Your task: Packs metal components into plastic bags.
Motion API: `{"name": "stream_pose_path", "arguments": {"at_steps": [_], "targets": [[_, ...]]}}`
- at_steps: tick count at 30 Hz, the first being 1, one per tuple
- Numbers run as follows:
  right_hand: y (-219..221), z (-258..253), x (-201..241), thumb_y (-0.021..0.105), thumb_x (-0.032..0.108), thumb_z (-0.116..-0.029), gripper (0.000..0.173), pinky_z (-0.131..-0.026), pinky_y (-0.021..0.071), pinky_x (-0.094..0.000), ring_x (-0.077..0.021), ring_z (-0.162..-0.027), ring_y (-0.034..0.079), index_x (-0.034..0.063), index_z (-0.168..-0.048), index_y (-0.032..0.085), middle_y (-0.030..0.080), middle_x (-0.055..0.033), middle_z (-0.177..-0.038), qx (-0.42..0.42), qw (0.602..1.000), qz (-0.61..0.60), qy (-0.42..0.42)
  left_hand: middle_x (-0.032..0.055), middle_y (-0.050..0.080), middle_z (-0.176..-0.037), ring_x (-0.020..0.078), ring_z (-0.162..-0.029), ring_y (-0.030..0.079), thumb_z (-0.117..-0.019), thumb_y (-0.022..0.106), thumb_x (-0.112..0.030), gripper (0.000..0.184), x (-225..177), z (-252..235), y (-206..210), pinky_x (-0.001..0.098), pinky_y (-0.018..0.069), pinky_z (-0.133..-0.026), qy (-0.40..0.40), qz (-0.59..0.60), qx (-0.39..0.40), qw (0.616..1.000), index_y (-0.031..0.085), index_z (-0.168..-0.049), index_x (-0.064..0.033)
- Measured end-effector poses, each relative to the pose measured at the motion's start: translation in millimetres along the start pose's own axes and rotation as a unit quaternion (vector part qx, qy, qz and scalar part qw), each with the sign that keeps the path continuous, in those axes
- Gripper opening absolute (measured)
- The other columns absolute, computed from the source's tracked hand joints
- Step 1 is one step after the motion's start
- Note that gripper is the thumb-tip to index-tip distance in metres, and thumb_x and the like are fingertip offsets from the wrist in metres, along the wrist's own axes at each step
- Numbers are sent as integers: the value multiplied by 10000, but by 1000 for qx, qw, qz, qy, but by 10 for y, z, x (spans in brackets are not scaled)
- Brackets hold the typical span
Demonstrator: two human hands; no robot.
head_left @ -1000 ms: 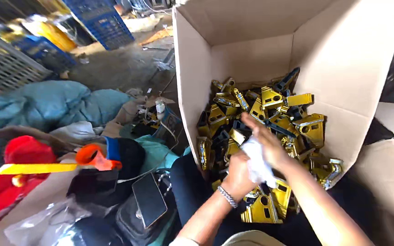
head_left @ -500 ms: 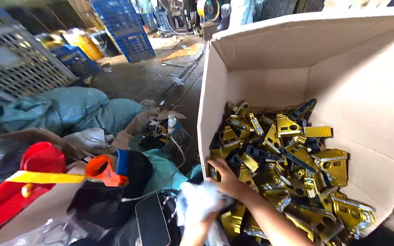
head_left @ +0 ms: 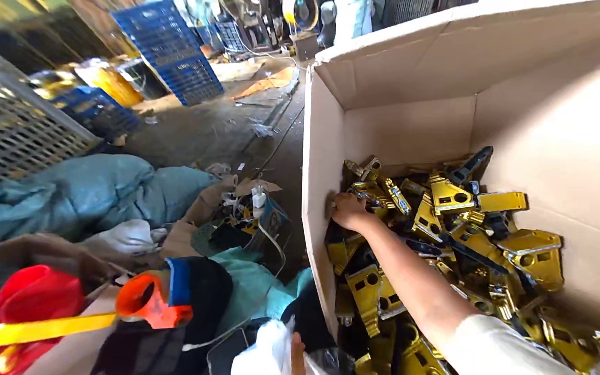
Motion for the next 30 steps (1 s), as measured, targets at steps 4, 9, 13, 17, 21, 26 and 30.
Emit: {"name": "stream_pose_path", "arguments": {"at_steps": [4,9,13,17,21,26,30], "targets": [[412,-175,-320,488,510,-1034,662,-1188,93,-726,-464,-1535,169,29,-1488,500,363,-224,-1608,107,991,76,14,105,669,-1011,1,-918,657,-851,678,41,470,-38,2,9,203,544,-893,-70,32,-36,996,460,-1229,216],[566,486,-433,780,480,-848,813,-1072,48,-863,-562,-1493,154,207,-1545,463,331,-208,-1624,177,968,172,-38,136,685,-1035,12,-952,672,-866,709,10,468,-67,36,49,211,558,-900,-22,-4,-14,1000,484,-1209,235],[383,1135,-666,759,113,-870,919,-1086,181,-822,-538,-1447,303,278,-1630,269,395,-182,-1593,153,976,150,-24,-45,682,-927,-55,-865,661,-899,635,26,381,-157,60,60,185,567,-854,-13,34,-3,999,470,-1215,159],[83,1597,-1130,659,21,-897,724,-1090,383,-625,-474,-1371,433,161,-1566,417,541,-192,-1462,83,989,122,-9,-45,684,-920,-30,-840,670,-881,662,2,408,-94,33,43,198,581,-825,-44,40,-11,998,487,-1226,132],[74,2145,-1300,590,130,-958,361,-1059,359,-660,-432,-1287,503,108,-1300,703,655,-111,-1334,0,987,153,-53,10,728,-939,77,-855,718,-940,563,-14,333,-150,-16,136,281,609,-807,-145,77,90,982,487,-1257,52],[-278,2853,-1366,643,128,-930,203,-1068,181,-826,-397,-1154,654,114,-1042,812,762,-60,-1136,-258,961,88,-49,-25,766,-980,92,-951,727,-933,582,18,191,-680,229,563,311,602,-897,-78,118,258,956,675,-1093,-26],[-328,3103,-902,635,360,-968,437,-1025,438,-636,-409,-1228,597,3,-1204,721,658,-200,-1313,-363,928,2,-82,-17,745,-1012,15,-988,686,-845,767,-72,276,-969,616,1194,244,570,-928,36,55,368,927,695,-1094,22]]}}
Point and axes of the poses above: each hand's wrist, its own z-axis away from the middle knuckle, its own y-axis out of the palm, x = y × z, the point moved 10 cm from there along -z, towards the middle knuckle
